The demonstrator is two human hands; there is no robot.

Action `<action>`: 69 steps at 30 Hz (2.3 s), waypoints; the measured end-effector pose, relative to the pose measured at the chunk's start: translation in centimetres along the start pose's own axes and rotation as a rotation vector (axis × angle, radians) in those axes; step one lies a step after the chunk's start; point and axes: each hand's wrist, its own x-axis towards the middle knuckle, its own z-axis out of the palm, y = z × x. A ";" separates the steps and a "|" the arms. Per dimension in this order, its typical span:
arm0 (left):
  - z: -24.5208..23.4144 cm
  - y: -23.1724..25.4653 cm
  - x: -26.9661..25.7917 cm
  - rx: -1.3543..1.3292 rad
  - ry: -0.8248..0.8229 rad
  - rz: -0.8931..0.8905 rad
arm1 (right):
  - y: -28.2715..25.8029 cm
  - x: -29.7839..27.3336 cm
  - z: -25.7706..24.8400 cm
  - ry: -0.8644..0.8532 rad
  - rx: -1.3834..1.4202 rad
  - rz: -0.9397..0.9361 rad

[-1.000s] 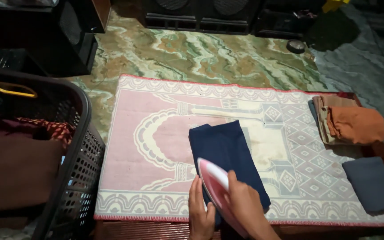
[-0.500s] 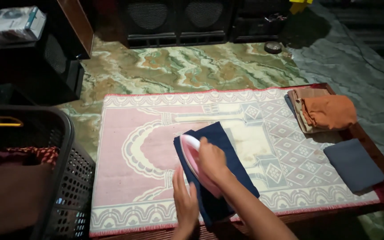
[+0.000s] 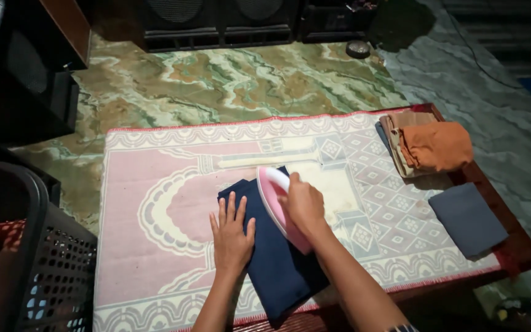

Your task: Ironing and folding a blue garment and a white t-shirt on a floor mat.

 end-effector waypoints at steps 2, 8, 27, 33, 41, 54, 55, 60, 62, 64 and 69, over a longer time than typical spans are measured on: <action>0.2 -0.2 -0.1 0.044 -0.040 -0.019 | -0.7 2.1 0.0 0.011 -0.033 -0.026; -0.2 0.0 -0.1 -0.006 -0.022 -0.039 | 2.2 5.2 3.8 -0.015 -0.016 -0.105; -0.9 0.4 -0.1 -0.018 -0.020 -0.061 | 3.6 -2.5 -1.0 -0.081 -0.061 0.078; -0.5 0.2 -0.3 -0.043 -0.005 -0.062 | 4.0 -5.2 -2.1 -0.132 0.006 0.066; -0.5 0.3 -0.3 -0.117 0.076 -0.033 | 3.7 -16.6 1.7 -0.247 -0.155 0.173; 0.5 -1.9 -0.8 -0.417 0.312 -0.067 | -2.2 -4.7 0.5 -0.102 -0.015 0.019; 1.0 -2.3 -0.9 -0.451 0.333 -0.115 | -2.2 -5.8 0.4 -0.138 0.001 -0.007; 0.9 -2.7 -1.0 -0.536 0.408 -0.167 | -2.1 -11.7 2.0 -0.185 -0.112 -0.104; 0.4 -2.5 -0.9 -0.545 0.447 -0.155 | -2.4 -12.8 2.5 -0.236 -0.115 -0.065; 0.7 -2.6 -0.8 -0.558 0.467 -0.155 | -3.3 -11.9 2.6 -0.220 -0.076 -0.049; 1.1 -3.1 -0.8 -0.585 0.506 -0.151 | -7.8 -7.7 1.4 -0.166 0.014 -0.048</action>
